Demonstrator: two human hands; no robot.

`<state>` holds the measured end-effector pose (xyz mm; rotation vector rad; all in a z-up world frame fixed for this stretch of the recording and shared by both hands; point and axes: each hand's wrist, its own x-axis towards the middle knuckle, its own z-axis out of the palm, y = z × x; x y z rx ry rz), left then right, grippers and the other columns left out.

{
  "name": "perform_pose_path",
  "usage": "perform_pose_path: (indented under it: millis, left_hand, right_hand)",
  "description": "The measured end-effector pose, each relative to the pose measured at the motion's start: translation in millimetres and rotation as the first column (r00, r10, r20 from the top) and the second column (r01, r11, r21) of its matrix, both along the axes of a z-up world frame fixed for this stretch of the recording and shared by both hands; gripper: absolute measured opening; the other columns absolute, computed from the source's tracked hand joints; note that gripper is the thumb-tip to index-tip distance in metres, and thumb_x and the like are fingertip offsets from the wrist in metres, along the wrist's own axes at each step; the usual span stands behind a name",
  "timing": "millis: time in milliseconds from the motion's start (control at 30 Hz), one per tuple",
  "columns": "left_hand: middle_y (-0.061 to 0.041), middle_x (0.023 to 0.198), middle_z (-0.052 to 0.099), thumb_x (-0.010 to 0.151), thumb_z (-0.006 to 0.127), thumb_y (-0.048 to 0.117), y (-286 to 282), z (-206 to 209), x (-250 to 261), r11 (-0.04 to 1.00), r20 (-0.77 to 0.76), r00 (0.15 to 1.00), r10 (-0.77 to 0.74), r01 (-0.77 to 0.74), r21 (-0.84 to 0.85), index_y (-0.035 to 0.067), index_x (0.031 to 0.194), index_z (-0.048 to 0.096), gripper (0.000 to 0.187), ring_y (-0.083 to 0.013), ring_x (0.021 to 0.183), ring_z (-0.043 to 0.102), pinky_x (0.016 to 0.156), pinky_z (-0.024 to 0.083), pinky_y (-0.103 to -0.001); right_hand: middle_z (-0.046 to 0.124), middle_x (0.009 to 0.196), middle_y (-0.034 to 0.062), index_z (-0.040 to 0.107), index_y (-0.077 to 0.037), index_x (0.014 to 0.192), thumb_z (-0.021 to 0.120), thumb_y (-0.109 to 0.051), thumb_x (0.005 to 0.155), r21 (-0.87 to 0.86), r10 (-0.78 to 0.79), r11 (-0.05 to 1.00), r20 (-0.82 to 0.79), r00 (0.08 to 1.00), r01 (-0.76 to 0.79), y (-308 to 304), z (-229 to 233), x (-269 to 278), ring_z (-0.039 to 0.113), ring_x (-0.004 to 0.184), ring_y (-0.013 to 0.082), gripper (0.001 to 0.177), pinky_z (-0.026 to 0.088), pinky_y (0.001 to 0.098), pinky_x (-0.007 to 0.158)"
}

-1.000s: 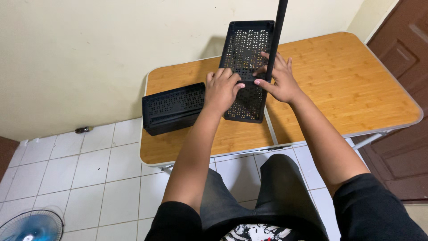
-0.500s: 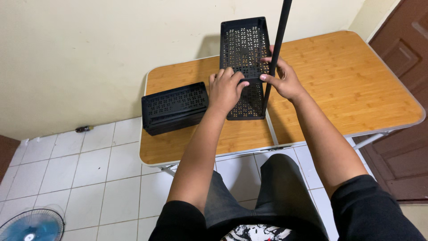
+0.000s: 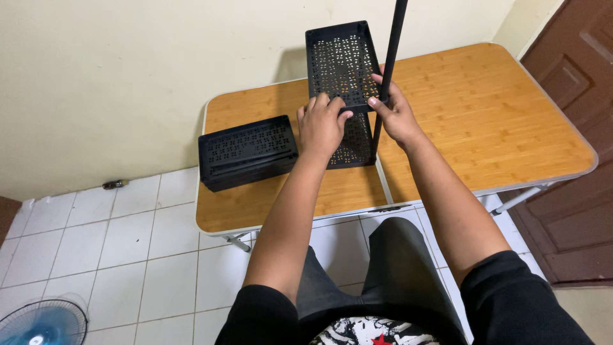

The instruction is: The person assembles a two-tier black plastic rack by stacking perforated trays and inserting vertical support rods into the tray corners. The person aligns the trays and secures the rods to form a stable structure on a wooden table.

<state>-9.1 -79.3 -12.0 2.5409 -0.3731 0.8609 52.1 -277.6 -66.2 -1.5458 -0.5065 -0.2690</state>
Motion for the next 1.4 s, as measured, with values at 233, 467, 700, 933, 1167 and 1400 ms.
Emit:
perform_pose_path:
  millis: [233,467,700,933,1167,1400]
  left_hand:
    - [-0.005,0.119,0.058,0.082,0.079,0.030,-1,1,-11,1.000,-0.164,0.986,-0.017,0.016,-0.006,0.018,0.118,0.064,0.041,-0.0275,0.124,0.052,0.097,0.044,-0.049]
    - [-0.005,0.138,0.053,0.080,0.085,0.033,7,5,-18,0.989,-0.134,0.989,-0.060,0.041,-0.140,0.020,0.128,0.057,0.057,-0.0321,0.143,0.038,0.109,0.035,-0.055]
    - [-0.009,0.149,0.048,0.083,0.082,0.038,30,5,-23,0.968,-0.246,0.969,0.001,-0.063,-0.244,0.017,0.146,0.042,0.078,-0.0312,0.144,0.040,0.115,0.038,-0.050]
    - [-0.009,0.158,0.038,0.081,0.082,0.045,50,-1,-37,0.952,-0.451,0.888,0.087,-0.208,-0.226,0.017,0.153,0.032,0.091,-0.0310,0.146,0.036,0.112,0.037,-0.054]
    - [-0.010,0.160,0.037,0.082,0.080,0.049,62,2,-54,0.956,-0.486,0.866,0.120,-0.232,-0.177,0.016,0.153,0.032,0.092,-0.0320,0.148,0.034,0.115,0.034,-0.055]
    - [-0.009,0.160,0.036,0.083,0.078,0.051,65,18,-72,0.953,-0.518,0.846,0.127,-0.249,-0.173,0.017,0.154,0.032,0.091,-0.0314,0.148,0.033,0.115,0.034,-0.057]
  right_hand:
    - [0.054,0.150,0.0093,0.049,-0.006,0.150,0.065,-0.009,0.103,-0.051,-0.098,0.994,-0.089,0.991,0.094,4,5,-9,0.058,0.127,0.0155,0.051,0.048,0.0323,0.110]
    - [0.056,0.150,0.0155,0.044,-0.001,0.149,0.073,-0.013,0.097,-0.046,-0.161,0.987,-0.112,0.981,0.157,-3,6,-9,0.051,0.143,0.0243,0.061,0.044,0.0365,0.116]
    - [0.035,0.162,0.0178,0.033,-0.004,0.154,0.078,-0.021,0.089,-0.227,-0.296,0.944,-0.260,0.919,0.240,-13,25,-32,0.037,0.148,0.0347,0.081,0.041,0.0419,0.116]
    - [0.037,0.161,0.0192,0.035,-0.003,0.154,0.080,-0.024,0.087,-0.194,-0.272,0.955,-0.287,0.918,0.222,-13,25,-58,0.040,0.148,0.0359,0.083,0.042,0.0418,0.117]
    - [0.040,0.160,0.0198,0.037,-0.002,0.153,0.081,-0.023,0.088,-0.173,-0.248,0.962,-0.247,0.937,0.209,-13,17,-74,0.043,0.146,0.0353,0.082,0.043,0.0412,0.116]
    - [0.063,0.139,0.0089,0.056,-0.004,0.135,0.081,-0.023,0.086,-0.209,-0.286,0.950,-0.291,0.913,0.231,-1,26,-104,0.068,0.112,0.0180,0.058,0.054,0.0326,0.074]
